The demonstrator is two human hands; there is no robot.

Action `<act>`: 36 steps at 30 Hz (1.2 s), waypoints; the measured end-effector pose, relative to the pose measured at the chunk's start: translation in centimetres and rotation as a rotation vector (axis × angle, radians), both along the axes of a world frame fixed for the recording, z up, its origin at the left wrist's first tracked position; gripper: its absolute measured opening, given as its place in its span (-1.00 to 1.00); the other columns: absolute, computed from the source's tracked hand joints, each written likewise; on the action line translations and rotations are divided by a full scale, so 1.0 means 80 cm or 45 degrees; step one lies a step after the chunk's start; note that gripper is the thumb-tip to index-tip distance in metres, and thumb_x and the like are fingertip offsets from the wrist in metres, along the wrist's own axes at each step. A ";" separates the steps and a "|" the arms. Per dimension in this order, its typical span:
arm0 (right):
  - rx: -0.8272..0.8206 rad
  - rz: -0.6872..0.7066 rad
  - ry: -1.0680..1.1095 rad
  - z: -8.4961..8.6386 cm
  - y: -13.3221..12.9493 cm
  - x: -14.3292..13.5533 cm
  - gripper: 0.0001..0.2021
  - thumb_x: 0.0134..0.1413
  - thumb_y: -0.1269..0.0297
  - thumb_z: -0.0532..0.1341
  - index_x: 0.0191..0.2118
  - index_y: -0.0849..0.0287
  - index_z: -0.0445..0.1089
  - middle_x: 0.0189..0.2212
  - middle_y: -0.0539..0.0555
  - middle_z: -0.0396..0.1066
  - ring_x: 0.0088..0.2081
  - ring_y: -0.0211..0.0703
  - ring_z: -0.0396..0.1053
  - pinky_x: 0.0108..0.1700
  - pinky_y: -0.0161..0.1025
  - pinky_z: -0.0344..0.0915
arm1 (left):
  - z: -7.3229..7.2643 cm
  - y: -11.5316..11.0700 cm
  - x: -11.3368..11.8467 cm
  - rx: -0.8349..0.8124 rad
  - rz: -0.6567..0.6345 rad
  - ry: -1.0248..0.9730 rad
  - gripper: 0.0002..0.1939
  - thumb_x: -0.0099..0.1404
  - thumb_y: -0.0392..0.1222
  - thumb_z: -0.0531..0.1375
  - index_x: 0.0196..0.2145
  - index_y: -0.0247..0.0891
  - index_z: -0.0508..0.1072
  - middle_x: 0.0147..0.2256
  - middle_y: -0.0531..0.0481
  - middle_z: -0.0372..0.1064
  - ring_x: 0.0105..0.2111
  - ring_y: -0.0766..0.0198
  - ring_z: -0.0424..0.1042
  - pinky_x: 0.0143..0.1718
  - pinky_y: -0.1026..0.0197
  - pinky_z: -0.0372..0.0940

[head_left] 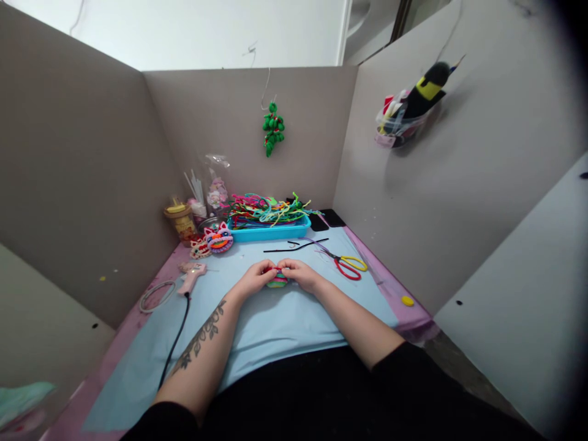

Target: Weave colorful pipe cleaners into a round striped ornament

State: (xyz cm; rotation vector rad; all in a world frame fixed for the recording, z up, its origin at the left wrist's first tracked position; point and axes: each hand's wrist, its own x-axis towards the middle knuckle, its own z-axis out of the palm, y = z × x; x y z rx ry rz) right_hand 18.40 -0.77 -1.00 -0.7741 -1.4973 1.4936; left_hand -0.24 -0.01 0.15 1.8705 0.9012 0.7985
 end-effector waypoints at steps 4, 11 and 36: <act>0.036 0.038 -0.027 -0.002 -0.001 -0.003 -0.61 -0.21 -0.05 0.31 -0.46 0.20 0.29 -0.53 -0.04 0.26 -0.47 -0.28 0.20 -0.40 -0.32 0.12 | 0.004 -0.004 0.005 0.061 0.034 0.013 -0.72 0.18 0.00 0.12 -0.42 -0.31 0.33 -0.52 0.08 0.26 -0.51 0.37 0.21 -0.47 0.32 0.13; 0.353 -0.329 -0.251 -0.004 0.002 -0.011 -0.72 -0.13 0.07 0.26 -0.51 0.18 0.26 -0.47 -0.02 0.28 -0.37 -0.22 0.26 -0.27 -0.28 0.20 | 0.007 -0.011 0.012 0.237 0.141 0.072 -0.78 0.18 -0.07 0.10 -0.45 -0.30 0.34 -0.50 0.07 0.28 -0.48 0.35 0.22 -0.43 0.31 0.14; 1.026 -0.913 -0.979 0.010 -0.024 -0.017 -0.93 -0.06 0.43 0.14 -0.48 0.14 0.32 -0.29 0.14 0.30 -0.15 0.02 0.19 -0.09 -0.06 0.12 | 0.004 -0.018 0.018 0.721 0.306 0.332 -0.85 0.24 -0.19 0.05 -0.41 -0.24 0.37 -0.41 -0.05 0.36 -0.35 0.21 0.29 -0.26 0.19 0.17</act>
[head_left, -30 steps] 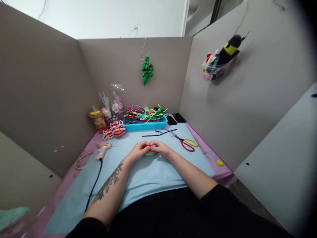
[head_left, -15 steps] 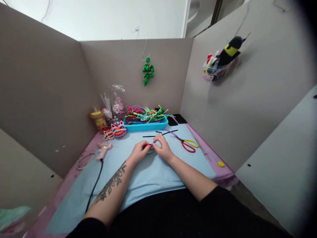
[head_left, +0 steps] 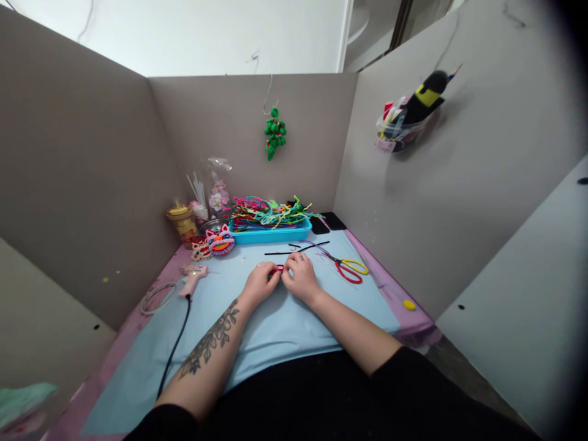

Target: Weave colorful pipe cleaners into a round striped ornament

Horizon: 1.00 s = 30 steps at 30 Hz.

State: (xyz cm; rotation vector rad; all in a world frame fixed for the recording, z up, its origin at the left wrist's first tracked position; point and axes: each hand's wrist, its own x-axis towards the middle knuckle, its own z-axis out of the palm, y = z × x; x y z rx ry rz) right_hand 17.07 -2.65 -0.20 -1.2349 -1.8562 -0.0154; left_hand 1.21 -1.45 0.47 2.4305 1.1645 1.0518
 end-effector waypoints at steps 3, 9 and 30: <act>0.028 -0.008 0.020 0.001 0.001 0.001 -0.91 -0.08 0.46 0.13 -0.49 0.15 0.31 -0.30 0.13 0.30 -0.17 -0.01 0.20 -0.09 -0.08 0.13 | -0.001 0.001 0.000 -0.034 0.008 -0.041 -0.86 0.24 -0.18 0.06 -0.41 -0.24 0.37 -0.41 -0.04 0.36 -0.35 0.22 0.29 -0.27 0.21 0.17; 0.066 -0.006 0.010 0.001 0.002 0.004 -0.93 -0.06 0.44 0.14 -0.47 0.16 0.34 -0.27 0.12 0.30 -0.14 -0.03 0.19 -0.06 -0.10 0.12 | -0.005 0.006 -0.002 -0.064 0.039 -0.071 -0.85 0.25 -0.17 0.07 -0.40 -0.25 0.37 -0.42 0.00 0.35 -0.37 0.26 0.29 -0.31 0.24 0.17; 0.046 0.075 0.257 -0.001 0.011 0.005 -0.84 0.04 0.43 0.05 -0.50 0.16 0.27 -0.33 0.12 0.24 -0.18 -0.07 0.21 -0.07 -0.13 0.17 | -0.001 0.006 -0.001 -0.193 0.044 -0.319 -0.84 0.21 -0.15 0.09 -0.44 -0.27 0.35 -0.48 0.02 0.31 -0.43 0.29 0.25 -0.34 0.25 0.14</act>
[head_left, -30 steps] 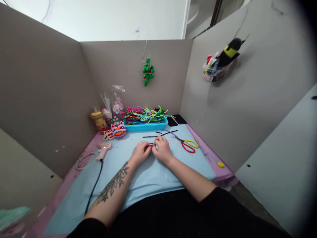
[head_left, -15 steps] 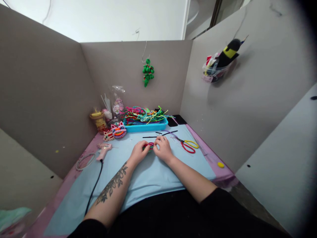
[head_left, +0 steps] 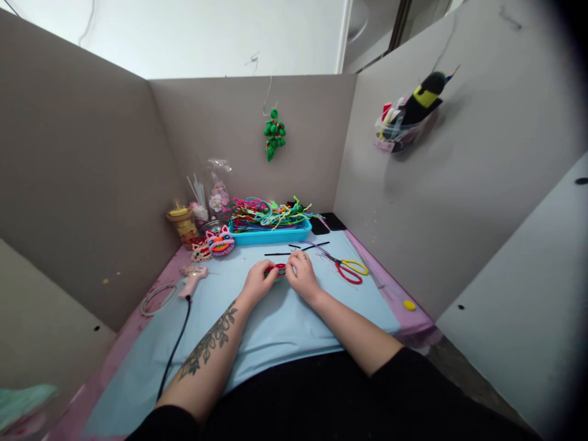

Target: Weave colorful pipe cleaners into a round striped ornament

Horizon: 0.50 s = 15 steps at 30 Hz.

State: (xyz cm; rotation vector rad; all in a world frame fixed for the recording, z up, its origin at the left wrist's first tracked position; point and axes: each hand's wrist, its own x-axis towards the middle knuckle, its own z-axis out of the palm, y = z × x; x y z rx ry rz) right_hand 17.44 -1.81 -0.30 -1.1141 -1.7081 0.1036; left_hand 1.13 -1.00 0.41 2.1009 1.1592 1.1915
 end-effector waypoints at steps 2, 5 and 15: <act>0.003 0.016 0.193 0.004 0.000 0.003 -0.83 0.07 0.40 0.03 -0.51 0.16 0.25 -0.30 0.12 0.21 -0.15 -0.09 0.22 -0.04 -0.14 0.17 | 0.001 0.004 -0.002 -0.203 -0.037 -0.234 -0.81 0.19 -0.09 0.11 -0.46 -0.28 0.33 -0.53 0.07 0.26 -0.49 0.34 0.22 -0.40 0.29 0.12; -0.058 0.049 0.423 0.008 0.000 0.009 -0.81 0.06 0.35 0.04 -0.54 0.16 0.24 -0.24 0.12 0.18 -0.11 -0.10 0.22 -0.01 -0.16 0.16 | 0.000 0.010 -0.004 -0.431 -0.167 -0.517 -0.75 0.14 -0.03 0.16 -0.47 -0.29 0.30 -0.58 0.12 0.21 -0.54 0.39 0.18 -0.45 0.32 0.10; -0.270 0.249 0.524 0.000 0.015 0.016 -0.83 -0.02 0.30 0.13 -0.57 0.16 0.30 -0.30 0.09 0.25 -0.14 -0.08 0.28 -0.02 -0.13 0.18 | 0.002 0.008 -0.010 -0.472 -0.236 -0.471 -0.73 0.12 -0.01 0.18 -0.44 -0.30 0.32 -0.55 0.11 0.25 -0.54 0.38 0.21 -0.45 0.31 0.13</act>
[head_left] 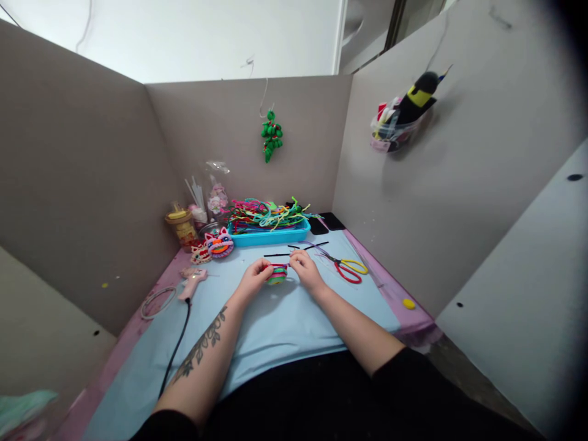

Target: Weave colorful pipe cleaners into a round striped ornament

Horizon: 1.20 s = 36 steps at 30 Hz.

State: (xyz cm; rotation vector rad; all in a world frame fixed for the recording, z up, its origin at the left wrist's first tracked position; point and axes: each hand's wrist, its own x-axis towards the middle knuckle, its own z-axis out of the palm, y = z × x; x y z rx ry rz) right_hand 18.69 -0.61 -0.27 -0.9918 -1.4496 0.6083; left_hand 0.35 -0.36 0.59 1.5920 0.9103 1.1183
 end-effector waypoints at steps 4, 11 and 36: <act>0.153 -0.062 -0.189 0.001 -0.007 -0.002 -0.85 0.05 0.31 0.10 -0.49 0.15 0.32 -0.27 0.10 0.24 -0.13 -0.09 0.26 -0.01 -0.11 0.19 | -0.001 0.000 0.001 0.230 0.045 0.238 -0.78 0.10 -0.10 0.20 -0.34 -0.29 0.42 -0.35 -0.02 0.41 -0.32 0.25 0.36 -0.22 0.22 0.23; 0.439 -0.097 -0.537 0.005 -0.023 -0.011 -0.88 0.11 0.35 0.07 -0.36 0.15 0.34 -0.21 0.15 0.22 -0.09 -0.05 0.20 0.02 -0.05 0.17 | 0.001 -0.008 0.013 0.340 0.121 0.472 -0.77 0.13 -0.09 0.18 -0.34 -0.28 0.50 -0.38 -0.05 0.47 -0.35 0.21 0.37 -0.23 0.19 0.24; 0.220 -0.068 -0.339 0.002 -0.013 -0.004 -0.90 0.03 0.34 0.15 -0.31 0.14 0.41 -0.25 0.10 0.27 -0.11 -0.09 0.24 0.03 -0.08 0.17 | -0.003 -0.003 0.008 0.043 0.109 0.166 -0.68 0.10 0.03 0.20 -0.51 -0.34 0.41 -0.61 0.07 0.27 -0.57 0.38 0.22 -0.51 0.32 0.13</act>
